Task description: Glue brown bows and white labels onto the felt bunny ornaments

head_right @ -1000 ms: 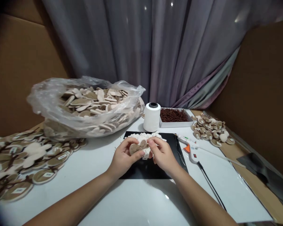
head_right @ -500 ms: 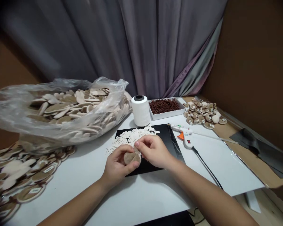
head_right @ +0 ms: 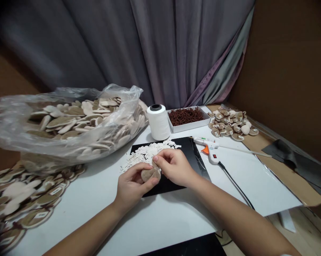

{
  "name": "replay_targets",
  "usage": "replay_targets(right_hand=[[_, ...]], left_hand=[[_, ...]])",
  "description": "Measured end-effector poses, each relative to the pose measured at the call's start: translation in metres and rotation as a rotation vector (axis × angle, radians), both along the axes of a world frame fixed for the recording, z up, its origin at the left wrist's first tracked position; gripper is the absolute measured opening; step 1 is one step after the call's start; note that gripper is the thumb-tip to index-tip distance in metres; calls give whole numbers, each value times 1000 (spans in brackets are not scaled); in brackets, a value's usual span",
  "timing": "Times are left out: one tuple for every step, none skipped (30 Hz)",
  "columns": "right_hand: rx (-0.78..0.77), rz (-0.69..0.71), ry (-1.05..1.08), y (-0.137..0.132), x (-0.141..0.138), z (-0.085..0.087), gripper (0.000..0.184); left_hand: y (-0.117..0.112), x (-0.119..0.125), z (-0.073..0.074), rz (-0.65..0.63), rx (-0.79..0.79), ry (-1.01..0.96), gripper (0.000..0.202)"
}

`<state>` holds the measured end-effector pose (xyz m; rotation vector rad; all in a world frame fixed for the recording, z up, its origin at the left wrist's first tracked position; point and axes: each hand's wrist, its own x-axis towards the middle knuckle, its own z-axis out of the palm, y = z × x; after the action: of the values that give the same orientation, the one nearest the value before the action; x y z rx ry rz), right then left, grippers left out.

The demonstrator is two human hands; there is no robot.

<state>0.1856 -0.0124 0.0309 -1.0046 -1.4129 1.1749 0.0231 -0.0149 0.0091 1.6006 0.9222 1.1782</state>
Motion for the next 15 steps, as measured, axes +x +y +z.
replay_targets(right_hand=[[6, -7, -15, 0, -1, 0, 28], [10, -10, -28, 0, -2, -1, 28], [12, -11, -34, 0, -3, -1, 28], [11, -10, -34, 0, -3, -2, 28], [8, -7, -30, 0, -4, -2, 28], [3, -4, -25, 0, -5, -2, 28], [-1, 1, -20, 0, -5, -3, 27], [-6, 7, -15, 0, -6, -3, 27], [-12, 9, -9, 0, -6, -3, 27], [-18, 10, -1, 0, -5, -3, 27], [-22, 8, 7, 1, -5, -2, 27], [-23, 3, 12, 1, -4, -2, 27], [-18, -4, 11, 1, -3, -2, 27], [-7, -13, 3, 0, -3, -1, 26], [7, -24, -10, 0, -2, -1, 26]], left_hand=[[0, 1, 1, 6, -12, 18, 24], [0, 2, 2, 12, -22, 38, 23], [0, 2, 2, 13, -32, 58, 23], [0, 3, 2, 10, -40, 75, 23], [0, 3, 2, 1, -48, 88, 23], [0, 3, 2, -10, -56, 96, 24], [-1, 2, 2, -23, -62, 98, 25], [-1, 2, 1, -36, -61, 91, 26], [-1, 1, 0, -48, -52, 77, 26], [0, 0, 0, -59, -30, 55, 26], [0, 0, 0, -65, 5, 32, 24], [0, -1, 0, -67, 52, 19, 22], [1, -2, 1, -67, 105, 24, 19], [2, -3, 1, -68, 163, 53, 16], [2, -3, 3, -73, 223, 102, 14]])
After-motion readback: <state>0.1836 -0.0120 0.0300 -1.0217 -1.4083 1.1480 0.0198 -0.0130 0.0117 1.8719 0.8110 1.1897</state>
